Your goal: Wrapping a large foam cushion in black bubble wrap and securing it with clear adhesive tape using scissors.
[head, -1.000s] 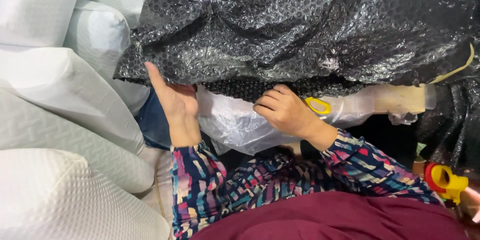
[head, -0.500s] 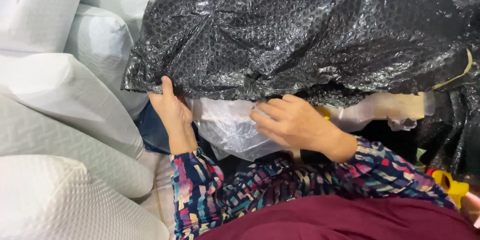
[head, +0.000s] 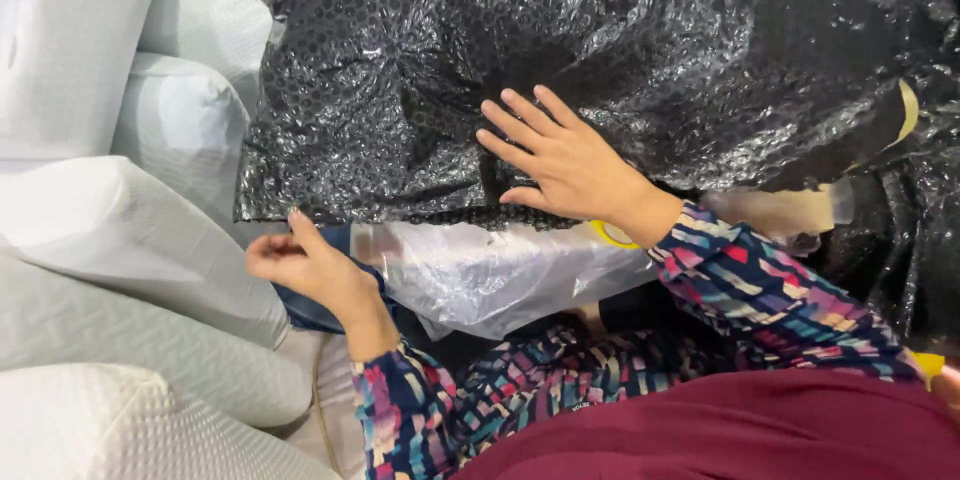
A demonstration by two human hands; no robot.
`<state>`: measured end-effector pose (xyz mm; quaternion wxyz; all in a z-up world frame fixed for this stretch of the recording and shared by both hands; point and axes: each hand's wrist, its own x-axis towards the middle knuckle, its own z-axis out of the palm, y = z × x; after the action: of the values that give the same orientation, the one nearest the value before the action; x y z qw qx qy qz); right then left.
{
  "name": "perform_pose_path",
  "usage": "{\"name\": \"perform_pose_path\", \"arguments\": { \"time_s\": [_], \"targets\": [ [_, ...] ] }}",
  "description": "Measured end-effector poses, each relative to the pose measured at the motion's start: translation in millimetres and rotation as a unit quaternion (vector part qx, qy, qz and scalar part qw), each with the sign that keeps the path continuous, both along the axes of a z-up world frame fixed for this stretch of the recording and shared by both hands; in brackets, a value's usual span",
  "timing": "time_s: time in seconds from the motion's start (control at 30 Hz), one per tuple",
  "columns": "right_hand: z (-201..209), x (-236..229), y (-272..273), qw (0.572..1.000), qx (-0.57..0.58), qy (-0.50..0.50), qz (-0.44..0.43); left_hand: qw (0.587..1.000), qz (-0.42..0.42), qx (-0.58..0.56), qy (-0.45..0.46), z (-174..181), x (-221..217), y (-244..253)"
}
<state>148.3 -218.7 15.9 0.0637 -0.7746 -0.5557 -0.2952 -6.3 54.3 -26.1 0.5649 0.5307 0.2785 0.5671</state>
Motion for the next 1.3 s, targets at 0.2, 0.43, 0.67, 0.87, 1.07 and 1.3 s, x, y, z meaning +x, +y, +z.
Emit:
{"name": "perform_pose_path", "arguments": {
  "time_s": [0.2, 0.43, 0.67, 0.87, 1.07, 1.3],
  "targets": [
    [-12, -3, 6, 0.997, -0.058, 0.010, -0.044, 0.867, -0.076, 0.479, 0.110, 66, 27, -66],
    [-8, -2, -22, 0.997, -0.016, 0.071, 0.031, 0.630, -0.160, 0.636, 0.415, 36, 86, -51],
    [-5, 18, -111, 0.986, 0.029, -0.016, -0.164, 0.624, -0.112, 0.676, 0.376, 6, 97, -36],
    [-22, 16, -126, 0.986, 0.017, 0.047, -0.160, 0.623, -0.095, 0.689, 0.359, -2, 103, -34],
    [-31, 12, -128, 0.980, -0.009, 0.080, -0.185, 0.669, -0.104, 0.685, 0.268, 53, 81, -85],
    [-28, 8, -136, 0.979, 0.004, 0.101, -0.174, 0.580, -0.268, 0.714, 0.287, 15, 123, -144]
  ]
}}
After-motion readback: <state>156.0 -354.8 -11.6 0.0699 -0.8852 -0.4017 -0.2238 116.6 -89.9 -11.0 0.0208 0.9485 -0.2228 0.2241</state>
